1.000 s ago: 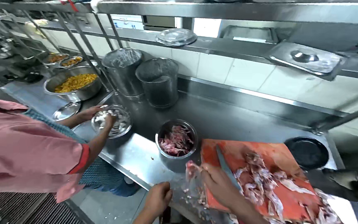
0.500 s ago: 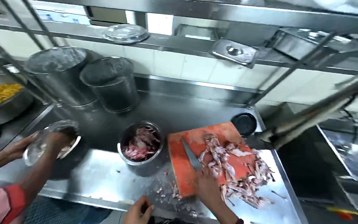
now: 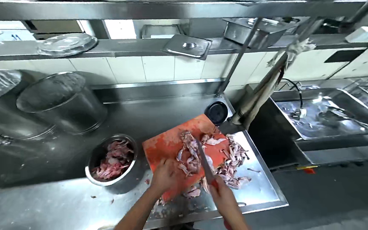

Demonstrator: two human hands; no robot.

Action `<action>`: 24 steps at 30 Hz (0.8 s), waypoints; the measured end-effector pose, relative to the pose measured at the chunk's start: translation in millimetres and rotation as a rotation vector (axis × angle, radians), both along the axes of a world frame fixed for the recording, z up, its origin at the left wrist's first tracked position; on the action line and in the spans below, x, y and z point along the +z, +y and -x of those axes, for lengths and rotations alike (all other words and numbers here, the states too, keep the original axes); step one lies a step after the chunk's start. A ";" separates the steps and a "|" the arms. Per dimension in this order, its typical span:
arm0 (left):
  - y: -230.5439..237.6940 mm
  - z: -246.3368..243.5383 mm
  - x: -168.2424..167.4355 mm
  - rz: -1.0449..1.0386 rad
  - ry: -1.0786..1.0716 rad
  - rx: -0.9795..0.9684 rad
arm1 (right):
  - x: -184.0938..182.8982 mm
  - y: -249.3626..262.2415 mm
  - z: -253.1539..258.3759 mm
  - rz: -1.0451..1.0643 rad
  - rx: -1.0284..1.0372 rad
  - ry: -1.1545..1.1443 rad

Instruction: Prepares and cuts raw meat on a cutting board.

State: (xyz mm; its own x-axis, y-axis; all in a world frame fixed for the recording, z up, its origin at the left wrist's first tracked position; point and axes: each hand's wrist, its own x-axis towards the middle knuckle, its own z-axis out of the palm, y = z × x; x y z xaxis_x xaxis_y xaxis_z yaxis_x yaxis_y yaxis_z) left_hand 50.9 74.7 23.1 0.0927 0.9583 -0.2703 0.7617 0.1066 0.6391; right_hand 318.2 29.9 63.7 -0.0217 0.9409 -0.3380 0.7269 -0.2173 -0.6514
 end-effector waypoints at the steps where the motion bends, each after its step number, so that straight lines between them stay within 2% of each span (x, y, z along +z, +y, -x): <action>1: 13.0 -10.7 1.9 -0.019 0.042 -0.053 | -5.0 -8.6 -17.5 -0.035 -0.047 0.037; 4: 43.1 -35.8 -0.3 0.030 0.212 -0.245 | -24.5 -34.2 -60.3 -0.033 -0.172 0.118; 7: 47.2 -41.7 -11.9 0.033 0.233 -0.341 | -39.6 -55.7 -83.3 0.026 -0.247 0.152; 12: 4.9 -37.5 -20.4 0.034 0.212 -0.267 | -63.1 -72.1 -90.2 0.136 -0.273 0.253; 16: -16.9 -59.3 -2.4 0.166 -0.019 -0.103 | -64.4 -70.1 -90.1 0.131 -0.279 0.382; 19: -12.8 -99.6 16.9 0.163 -0.158 -0.157 | -59.8 -64.9 -95.8 0.075 -0.350 0.465; 23: 20.7 -152.9 29.3 0.102 -0.473 -0.216 | -57.5 -54.5 -109.3 0.034 -0.433 0.481; 24: 30.2 -160.3 33.0 0.101 -0.497 -0.261 | -57.0 -52.4 -112.2 0.029 -0.442 0.481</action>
